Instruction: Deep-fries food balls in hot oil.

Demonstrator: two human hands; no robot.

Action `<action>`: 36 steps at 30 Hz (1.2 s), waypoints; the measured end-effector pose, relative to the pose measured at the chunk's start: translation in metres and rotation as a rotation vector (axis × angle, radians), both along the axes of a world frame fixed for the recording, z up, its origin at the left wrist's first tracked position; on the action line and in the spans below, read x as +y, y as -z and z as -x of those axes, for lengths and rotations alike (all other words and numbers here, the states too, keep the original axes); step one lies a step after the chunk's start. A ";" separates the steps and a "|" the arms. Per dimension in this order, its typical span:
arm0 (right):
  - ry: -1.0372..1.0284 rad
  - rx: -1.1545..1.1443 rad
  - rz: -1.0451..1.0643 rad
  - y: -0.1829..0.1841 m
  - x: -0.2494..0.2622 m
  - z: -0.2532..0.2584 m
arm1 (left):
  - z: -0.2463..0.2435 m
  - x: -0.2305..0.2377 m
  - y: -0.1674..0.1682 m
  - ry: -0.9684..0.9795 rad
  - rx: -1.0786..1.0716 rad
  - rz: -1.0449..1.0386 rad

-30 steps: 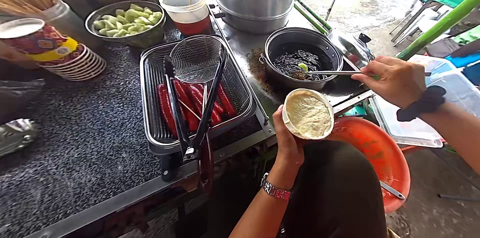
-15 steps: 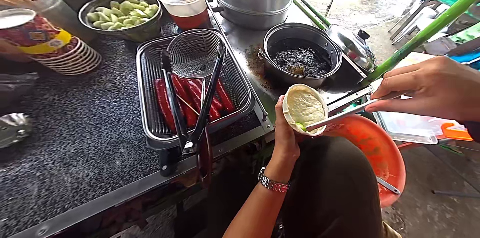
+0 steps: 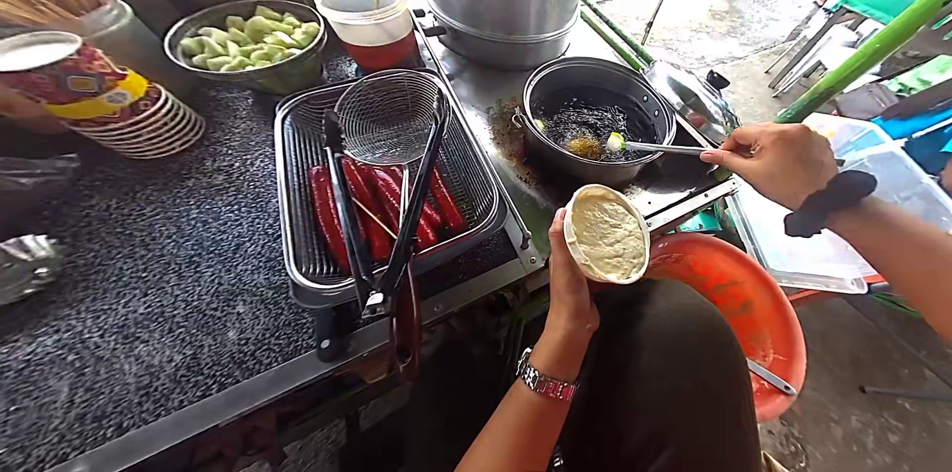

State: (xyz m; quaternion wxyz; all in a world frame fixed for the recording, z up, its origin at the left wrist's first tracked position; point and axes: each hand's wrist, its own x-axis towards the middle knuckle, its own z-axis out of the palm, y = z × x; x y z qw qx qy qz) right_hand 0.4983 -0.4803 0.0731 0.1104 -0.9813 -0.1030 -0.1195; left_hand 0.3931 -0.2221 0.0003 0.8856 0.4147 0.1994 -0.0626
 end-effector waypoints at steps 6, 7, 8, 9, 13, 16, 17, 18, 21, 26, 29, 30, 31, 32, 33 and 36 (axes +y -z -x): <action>-0.321 -0.446 0.337 0.016 0.004 -0.004 | 0.000 0.001 -0.003 0.009 0.031 0.035; -0.329 -0.457 0.349 0.015 0.005 -0.003 | -0.001 0.001 -0.004 0.008 0.038 0.036; -0.328 -0.446 0.368 0.011 0.009 0.000 | -0.001 0.001 -0.005 0.011 0.039 0.040; -0.315 -0.400 0.397 0.001 0.016 0.006 | -0.001 0.001 -0.006 0.014 0.041 0.044; -0.291 -0.428 0.364 0.008 0.009 0.001 | -0.003 0.001 -0.008 0.011 0.032 0.063; -0.256 -0.384 0.226 0.007 0.003 0.002 | -0.003 0.002 -0.007 0.012 0.028 0.068; -0.258 -0.329 0.127 -0.001 0.004 0.006 | -0.004 0.002 -0.008 0.010 0.028 0.071; -0.299 -0.282 0.027 -0.010 0.005 0.011 | -0.004 0.003 -0.008 0.013 0.024 0.072; -0.552 -0.217 -0.088 -0.040 0.012 0.028 | -0.004 0.006 -0.010 0.024 0.014 0.066; -0.736 -0.261 0.162 -0.060 0.024 0.051 | -0.005 0.006 -0.012 0.031 0.009 0.056; -0.768 -0.258 0.248 -0.061 0.030 0.055 | -0.005 0.005 -0.012 0.029 0.003 0.042; -0.764 -0.243 0.239 -0.060 0.031 0.056 | -0.005 0.005 -0.011 0.022 -0.007 0.035; -0.752 -0.211 0.208 -0.058 0.031 0.056 | -0.005 0.006 -0.010 0.016 -0.018 0.028; -0.728 -0.156 0.157 -0.056 0.030 0.056 | -0.005 0.006 -0.009 0.008 -0.029 0.019; -0.698 -0.079 0.080 -0.055 0.029 0.056 | -0.005 0.006 -0.007 -0.007 -0.038 0.001; -0.521 0.294 -0.310 -0.052 0.026 0.054 | -0.005 0.007 -0.003 -0.055 -0.084 -0.066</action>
